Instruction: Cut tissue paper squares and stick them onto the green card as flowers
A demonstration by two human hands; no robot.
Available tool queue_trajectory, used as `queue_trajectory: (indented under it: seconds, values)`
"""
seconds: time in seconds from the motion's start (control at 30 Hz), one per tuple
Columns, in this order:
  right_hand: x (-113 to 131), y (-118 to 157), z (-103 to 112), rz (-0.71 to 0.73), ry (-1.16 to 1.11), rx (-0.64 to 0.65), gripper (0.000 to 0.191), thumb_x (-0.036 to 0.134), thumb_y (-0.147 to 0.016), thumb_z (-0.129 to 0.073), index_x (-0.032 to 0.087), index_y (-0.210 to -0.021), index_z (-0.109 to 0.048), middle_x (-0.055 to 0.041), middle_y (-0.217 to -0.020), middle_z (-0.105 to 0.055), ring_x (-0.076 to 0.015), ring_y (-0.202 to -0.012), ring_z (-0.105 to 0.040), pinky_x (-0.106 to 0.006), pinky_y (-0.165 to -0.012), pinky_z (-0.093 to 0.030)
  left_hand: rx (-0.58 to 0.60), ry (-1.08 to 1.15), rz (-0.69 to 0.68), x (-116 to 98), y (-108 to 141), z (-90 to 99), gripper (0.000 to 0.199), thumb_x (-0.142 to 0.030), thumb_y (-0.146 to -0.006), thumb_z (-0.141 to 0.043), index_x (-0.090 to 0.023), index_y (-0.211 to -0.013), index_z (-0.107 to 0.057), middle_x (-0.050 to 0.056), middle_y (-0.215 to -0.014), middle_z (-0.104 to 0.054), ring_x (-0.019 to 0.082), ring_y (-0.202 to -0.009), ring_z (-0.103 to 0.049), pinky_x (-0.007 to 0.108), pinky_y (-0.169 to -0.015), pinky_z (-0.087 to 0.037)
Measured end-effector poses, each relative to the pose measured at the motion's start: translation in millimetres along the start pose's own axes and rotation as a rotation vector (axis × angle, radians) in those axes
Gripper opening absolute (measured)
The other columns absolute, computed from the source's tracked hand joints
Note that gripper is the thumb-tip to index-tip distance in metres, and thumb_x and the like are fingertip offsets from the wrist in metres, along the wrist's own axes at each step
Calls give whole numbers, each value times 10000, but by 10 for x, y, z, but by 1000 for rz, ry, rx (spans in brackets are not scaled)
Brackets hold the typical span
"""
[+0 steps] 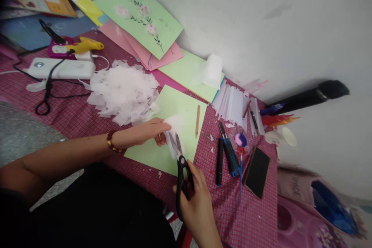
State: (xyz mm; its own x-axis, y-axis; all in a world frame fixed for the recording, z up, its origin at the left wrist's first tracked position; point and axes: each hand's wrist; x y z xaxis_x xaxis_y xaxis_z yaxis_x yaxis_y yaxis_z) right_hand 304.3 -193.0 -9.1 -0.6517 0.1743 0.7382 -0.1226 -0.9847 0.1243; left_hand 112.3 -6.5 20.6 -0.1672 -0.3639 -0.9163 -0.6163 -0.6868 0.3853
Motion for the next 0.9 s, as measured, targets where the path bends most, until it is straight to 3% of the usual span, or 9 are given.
queue_trajectory:
  seconds: [0.13,0.27,0.4,0.5,0.6,0.7,0.8,0.9]
  values:
    - [-11,-3,-16,28,-15,-18,556,263,-828,-632,205,-1369,-518,-150,-1344,-600,-283,-1221,-599,-429,-941,-558,-124,223,-119,98,-5,31,253,-361,-782,-611,-178,-940,-534,17,-861,-573,105,-609,-569,215,-479,-456]
    - [-18,-6,-26,35,-24,-17,554,249,-832,-618,207,-1375,-518,-150,-1341,-608,-276,-1213,-609,-415,-925,-569,-211,217,-297,159,3,66,313,-232,-793,-588,-211,-1086,-478,-20,-836,-571,99,-685,-561,210,-565,-448]
    - [-50,-3,-34,43,-36,-40,551,269,-827,-628,198,-1366,-535,-153,-1337,-617,-288,-1216,-611,-439,-948,-559,-207,170,-365,163,-8,97,271,-118,-778,-521,-210,-1028,-470,-40,-758,-596,88,-647,-521,224,-612,-431]
    - [-72,-1,-41,43,-49,-54,543,282,-824,-634,190,-1352,-549,-156,-1332,-624,-296,-1214,-614,-456,-962,-550,-247,222,-355,191,9,96,163,-109,-770,-514,-202,-889,-453,-6,-832,-643,102,-686,-551,237,-608,-429]
    - [-83,-3,-48,40,-64,-49,546,292,-823,-641,195,-1352,-549,-152,-1332,-625,-298,-1218,-610,-463,-972,-543,-335,191,-466,283,106,46,92,-139,-776,-571,-186,-806,-497,51,-1028,-654,146,-903,-596,292,-767,-471]
    - [-74,-7,-59,27,-82,-40,562,304,-823,-653,202,-1364,-536,-150,-1350,-609,-302,-1240,-591,-477,-997,-525,-455,48,-634,395,247,-53,78,-209,-800,-638,-180,-752,-584,80,-1156,-592,206,-1122,-543,373,-982,-424]
    - [-42,-12,-73,10,-108,-32,563,296,-825,-657,203,-1365,-530,-151,-1357,-599,-305,-1250,-578,-486,-1012,-512,-511,-21,-617,427,313,-147,69,-258,-813,-671,-195,-785,-668,90,-1194,-552,227,-1180,-513,402,-1060,-376]
    - [-6,-19,-84,12,-124,-29,563,280,-825,-659,206,-1368,-528,-147,-1353,-598,-308,-1249,-574,-486,-1009,-513,-530,99,-535,352,269,-192,98,-287,-794,-698,-203,-844,-691,82,-1177,-558,221,-1178,-514,395,-1059,-370]
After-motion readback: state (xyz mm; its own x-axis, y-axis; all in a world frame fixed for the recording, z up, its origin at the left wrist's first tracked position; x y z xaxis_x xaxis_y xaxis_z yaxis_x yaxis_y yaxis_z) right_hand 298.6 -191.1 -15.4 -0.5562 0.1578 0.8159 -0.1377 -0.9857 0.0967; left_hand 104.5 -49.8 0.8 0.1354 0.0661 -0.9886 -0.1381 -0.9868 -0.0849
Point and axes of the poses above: each hand's wrist, its own y-axis away from the middle knuckle, its own z-axis out of the back of the hand, x = y × z
